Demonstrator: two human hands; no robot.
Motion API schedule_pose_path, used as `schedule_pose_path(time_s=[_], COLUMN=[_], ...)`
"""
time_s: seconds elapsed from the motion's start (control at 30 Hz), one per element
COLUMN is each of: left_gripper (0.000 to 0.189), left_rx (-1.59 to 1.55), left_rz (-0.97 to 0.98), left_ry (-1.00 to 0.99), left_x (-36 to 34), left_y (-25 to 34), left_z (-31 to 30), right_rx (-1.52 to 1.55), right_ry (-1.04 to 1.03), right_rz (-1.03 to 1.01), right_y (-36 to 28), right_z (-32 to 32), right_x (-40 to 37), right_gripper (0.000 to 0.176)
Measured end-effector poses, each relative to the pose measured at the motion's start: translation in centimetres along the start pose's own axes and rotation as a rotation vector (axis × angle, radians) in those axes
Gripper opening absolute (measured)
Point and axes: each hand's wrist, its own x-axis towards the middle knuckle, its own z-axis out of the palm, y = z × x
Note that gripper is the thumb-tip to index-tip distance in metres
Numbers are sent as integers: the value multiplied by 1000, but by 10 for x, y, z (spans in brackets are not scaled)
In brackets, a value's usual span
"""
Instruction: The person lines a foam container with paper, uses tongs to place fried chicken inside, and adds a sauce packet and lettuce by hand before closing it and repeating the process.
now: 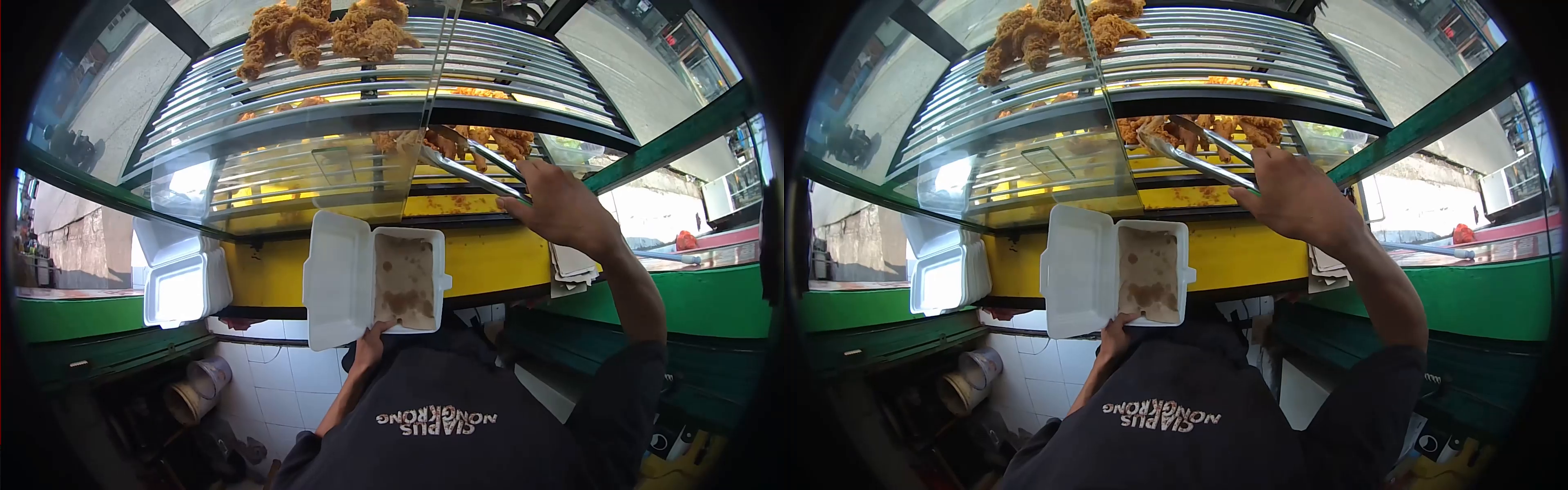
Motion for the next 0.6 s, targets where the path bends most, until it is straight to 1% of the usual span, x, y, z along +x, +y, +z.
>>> schedule_pose_path(time_s=[0.1, 0.17, 0.2, 0.27, 0.3, 0.37, 0.5, 0.57, 0.6], left_gripper=[22, 22, 22, 21, 21, 21, 22, 24, 24], left_rx=[53, 26, 27, 30, 32, 30, 54, 5, 3], left_rz=[51, -10, -7, 9, 10, 26, -23, -76, -76], left_ry=[43, 22, 27, 55, 54, 63, 32, 18, 24], left_x=[-3, -3, -3, -4, -4, -2, -3, -2, 0], left_y=[-4, -2, -1, 1, -1, -3, 2, 3, 7], left_z=[3, 2, 2, 2, 3, 4, 2, 1, 0], right_rx=[-19, -79, -79, -62, -60, -10, -59, -142, -144], right_ry=[-29, -106, -101, -193, -192, -299, -231, -74, -73], right_rz=[9, 38, 34, 112, 113, 160, 84, -27, -32], right_y=[-7, -11, -13, -17, -20, -26, -19, -13, -11], right_z=[-10, -18, -20, -21, -23, -27, -19, -8, -5], right_x=[2, 0, 1, 1, 3, 10, 8, -5, -11], right_gripper=[45, 46, 46, 47, 47, 49, 53, 55, 55])
